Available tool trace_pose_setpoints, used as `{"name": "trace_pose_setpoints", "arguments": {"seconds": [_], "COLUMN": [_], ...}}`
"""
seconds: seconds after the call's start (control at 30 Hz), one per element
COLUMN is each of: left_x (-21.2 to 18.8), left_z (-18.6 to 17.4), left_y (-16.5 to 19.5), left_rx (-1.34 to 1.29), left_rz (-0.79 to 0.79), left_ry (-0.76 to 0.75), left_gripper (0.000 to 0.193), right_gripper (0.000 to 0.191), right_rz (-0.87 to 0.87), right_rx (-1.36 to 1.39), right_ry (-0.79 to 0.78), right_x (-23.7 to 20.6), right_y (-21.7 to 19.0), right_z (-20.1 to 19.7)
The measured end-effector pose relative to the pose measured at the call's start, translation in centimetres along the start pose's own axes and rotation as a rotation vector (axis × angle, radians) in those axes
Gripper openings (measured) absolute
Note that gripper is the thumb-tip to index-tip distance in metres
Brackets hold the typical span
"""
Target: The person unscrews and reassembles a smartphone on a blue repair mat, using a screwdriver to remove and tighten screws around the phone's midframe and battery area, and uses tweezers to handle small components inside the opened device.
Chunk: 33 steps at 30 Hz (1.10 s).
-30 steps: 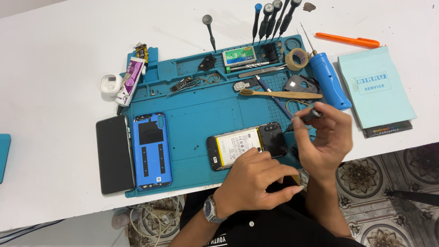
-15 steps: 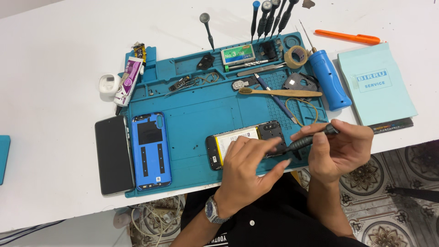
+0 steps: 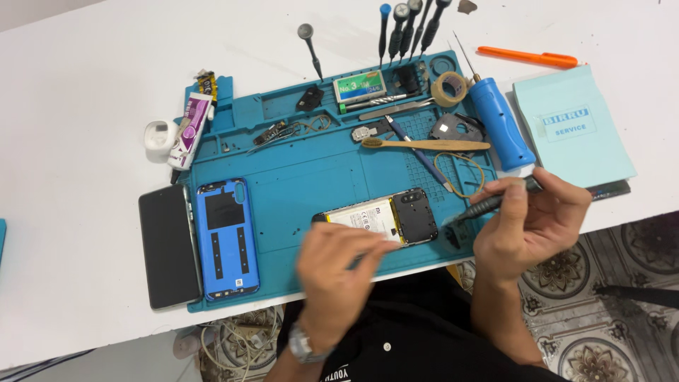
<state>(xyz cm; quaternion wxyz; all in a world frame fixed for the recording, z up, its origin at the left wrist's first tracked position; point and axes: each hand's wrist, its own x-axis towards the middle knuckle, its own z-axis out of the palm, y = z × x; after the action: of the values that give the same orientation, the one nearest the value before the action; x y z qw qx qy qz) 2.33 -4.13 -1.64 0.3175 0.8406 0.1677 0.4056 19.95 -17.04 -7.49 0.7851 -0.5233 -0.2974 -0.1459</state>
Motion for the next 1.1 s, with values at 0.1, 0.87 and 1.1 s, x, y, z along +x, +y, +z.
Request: {"name": "trace_pose_setpoints", "arguments": {"seconds": [0.1, 0.87, 1.1], "left_x": [0.5, 1.7, 1.7], "left_z": [-3.0, -4.8, -5.1], "left_y": [-1.9, -4.6, -4.7], "left_rx": [0.162, 0.374, 0.281], "left_rz": [-0.003, -0.244, -0.285], "left_ry": [0.051, -0.016, -0.003], "left_gripper": [0.018, 0.016, 0.025], "right_gripper": [0.014, 0.021, 0.018], "right_rz": [0.019, -0.044, 0.006], "right_rx": [-0.08, -0.083, -0.069], "right_ry": [-0.056, -0.241, -0.22], "right_x": [-0.1, -0.3, -0.4], "right_y": [-0.3, -0.6, -0.5], "right_z": [0.2, 0.6, 0.5]}}
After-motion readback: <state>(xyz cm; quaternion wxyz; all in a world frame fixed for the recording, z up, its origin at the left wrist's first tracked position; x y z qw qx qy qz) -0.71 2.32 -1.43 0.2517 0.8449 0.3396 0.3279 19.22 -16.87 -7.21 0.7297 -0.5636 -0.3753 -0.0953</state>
